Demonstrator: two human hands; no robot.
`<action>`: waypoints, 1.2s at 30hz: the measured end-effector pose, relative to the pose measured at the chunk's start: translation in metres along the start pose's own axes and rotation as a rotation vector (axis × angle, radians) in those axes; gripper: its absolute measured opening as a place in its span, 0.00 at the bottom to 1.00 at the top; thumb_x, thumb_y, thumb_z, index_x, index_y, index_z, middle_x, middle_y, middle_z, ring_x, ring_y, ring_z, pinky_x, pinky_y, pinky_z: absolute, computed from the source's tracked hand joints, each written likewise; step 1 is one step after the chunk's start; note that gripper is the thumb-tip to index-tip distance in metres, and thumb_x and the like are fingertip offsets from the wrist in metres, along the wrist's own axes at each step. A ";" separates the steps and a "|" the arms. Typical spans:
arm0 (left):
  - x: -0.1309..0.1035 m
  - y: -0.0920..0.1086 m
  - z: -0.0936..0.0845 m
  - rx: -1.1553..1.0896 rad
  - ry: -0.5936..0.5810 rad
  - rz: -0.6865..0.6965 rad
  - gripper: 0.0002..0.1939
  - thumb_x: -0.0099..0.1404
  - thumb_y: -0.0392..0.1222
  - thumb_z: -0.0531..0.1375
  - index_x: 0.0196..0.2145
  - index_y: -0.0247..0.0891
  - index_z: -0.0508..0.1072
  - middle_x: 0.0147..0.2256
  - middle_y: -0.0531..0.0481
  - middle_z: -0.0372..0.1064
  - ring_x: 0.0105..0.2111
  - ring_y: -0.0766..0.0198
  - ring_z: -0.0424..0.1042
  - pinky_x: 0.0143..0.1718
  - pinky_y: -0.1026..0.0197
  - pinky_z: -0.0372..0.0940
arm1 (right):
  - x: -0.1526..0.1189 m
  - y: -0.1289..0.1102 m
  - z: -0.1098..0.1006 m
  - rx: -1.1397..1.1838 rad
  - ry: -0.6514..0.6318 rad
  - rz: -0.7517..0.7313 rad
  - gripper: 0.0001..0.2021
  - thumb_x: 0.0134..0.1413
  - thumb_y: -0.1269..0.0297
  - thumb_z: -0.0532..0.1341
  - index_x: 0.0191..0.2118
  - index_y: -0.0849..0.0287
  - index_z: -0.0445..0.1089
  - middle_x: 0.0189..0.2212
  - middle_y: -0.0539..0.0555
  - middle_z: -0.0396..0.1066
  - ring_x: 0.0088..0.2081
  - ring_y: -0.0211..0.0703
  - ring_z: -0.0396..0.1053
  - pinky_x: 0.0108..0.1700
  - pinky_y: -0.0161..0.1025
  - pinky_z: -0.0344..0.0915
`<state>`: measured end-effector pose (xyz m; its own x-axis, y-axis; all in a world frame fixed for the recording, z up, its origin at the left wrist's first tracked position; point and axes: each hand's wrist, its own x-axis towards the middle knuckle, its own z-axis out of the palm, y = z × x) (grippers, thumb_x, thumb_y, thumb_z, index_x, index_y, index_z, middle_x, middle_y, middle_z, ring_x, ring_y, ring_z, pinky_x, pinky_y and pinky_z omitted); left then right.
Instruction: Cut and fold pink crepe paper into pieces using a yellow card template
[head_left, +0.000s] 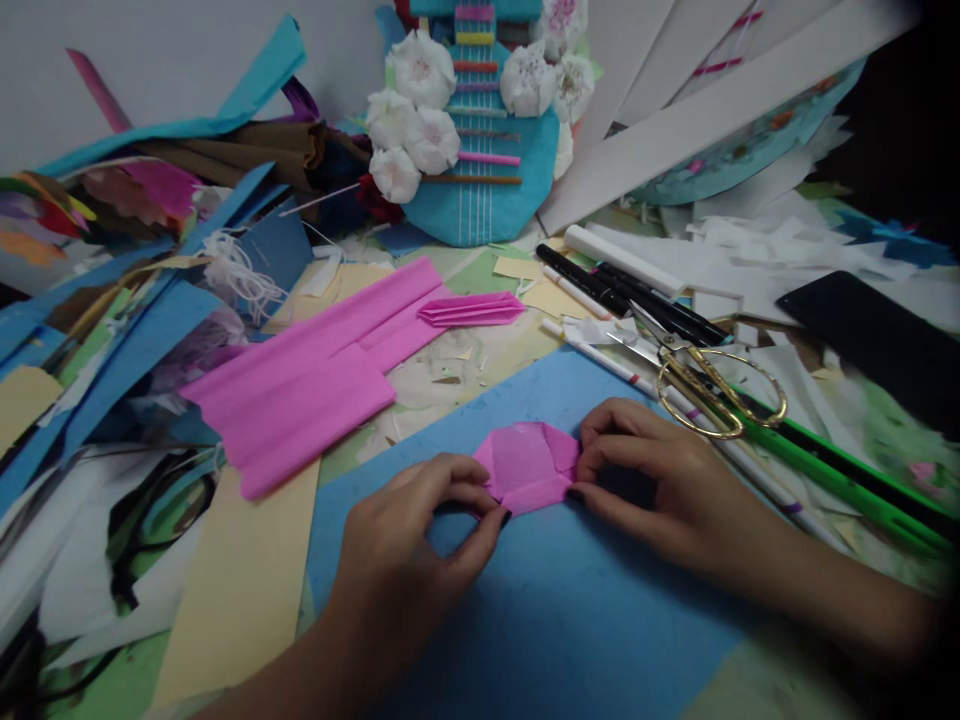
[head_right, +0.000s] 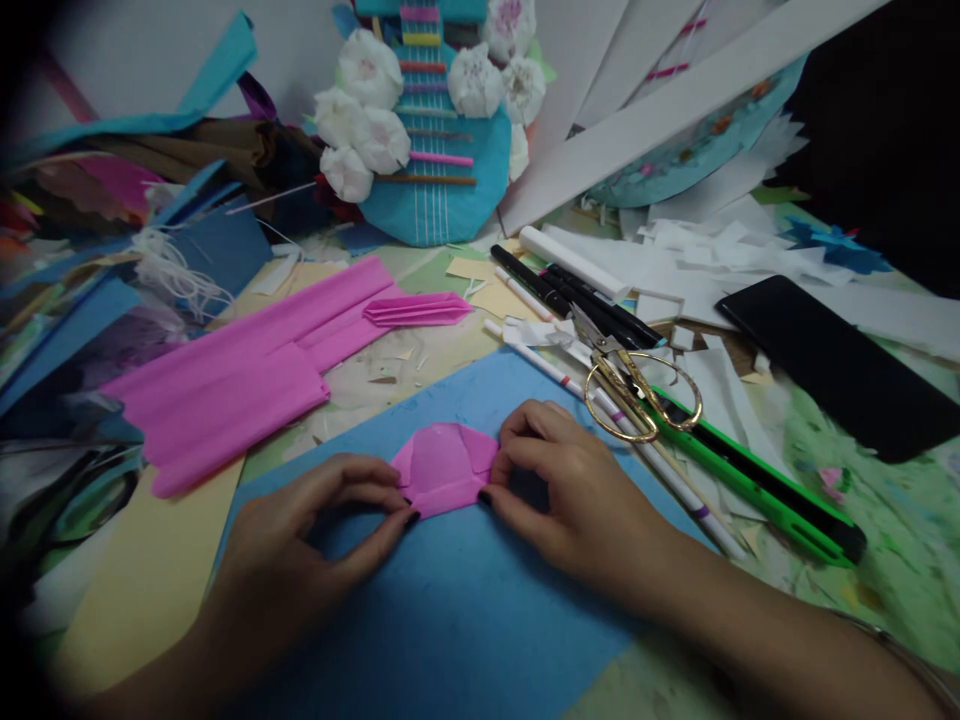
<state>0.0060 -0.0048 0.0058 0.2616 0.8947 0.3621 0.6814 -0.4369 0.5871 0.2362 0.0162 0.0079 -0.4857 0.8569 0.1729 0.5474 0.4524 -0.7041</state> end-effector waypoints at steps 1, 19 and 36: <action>0.000 0.000 0.000 0.000 -0.002 -0.012 0.07 0.56 0.34 0.63 0.34 0.39 0.71 0.26 0.58 0.76 0.26 0.67 0.76 0.30 0.65 0.70 | 0.000 0.000 0.000 -0.004 0.005 -0.003 0.05 0.55 0.71 0.59 0.29 0.60 0.69 0.35 0.54 0.65 0.39 0.39 0.64 0.41 0.38 0.63; -0.001 0.003 0.004 0.033 0.004 -0.026 0.10 0.54 0.32 0.61 0.34 0.40 0.68 0.25 0.60 0.74 0.26 0.68 0.76 0.28 0.65 0.67 | 0.002 -0.002 0.002 0.003 -0.001 0.030 0.05 0.55 0.72 0.58 0.29 0.61 0.68 0.36 0.55 0.65 0.41 0.41 0.63 0.43 0.40 0.62; -0.006 -0.007 0.009 0.134 -0.029 0.323 0.13 0.61 0.27 0.58 0.35 0.42 0.77 0.29 0.51 0.69 0.31 0.64 0.66 0.31 0.62 0.65 | -0.003 0.002 0.006 -0.118 0.070 -0.248 0.11 0.56 0.78 0.56 0.37 0.58 0.73 0.39 0.56 0.62 0.42 0.42 0.59 0.41 0.41 0.60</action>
<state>0.0063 -0.0060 -0.0070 0.4959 0.7155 0.4921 0.6435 -0.6833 0.3451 0.2346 0.0131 0.0022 -0.5688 0.7297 0.3796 0.4956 0.6723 -0.5499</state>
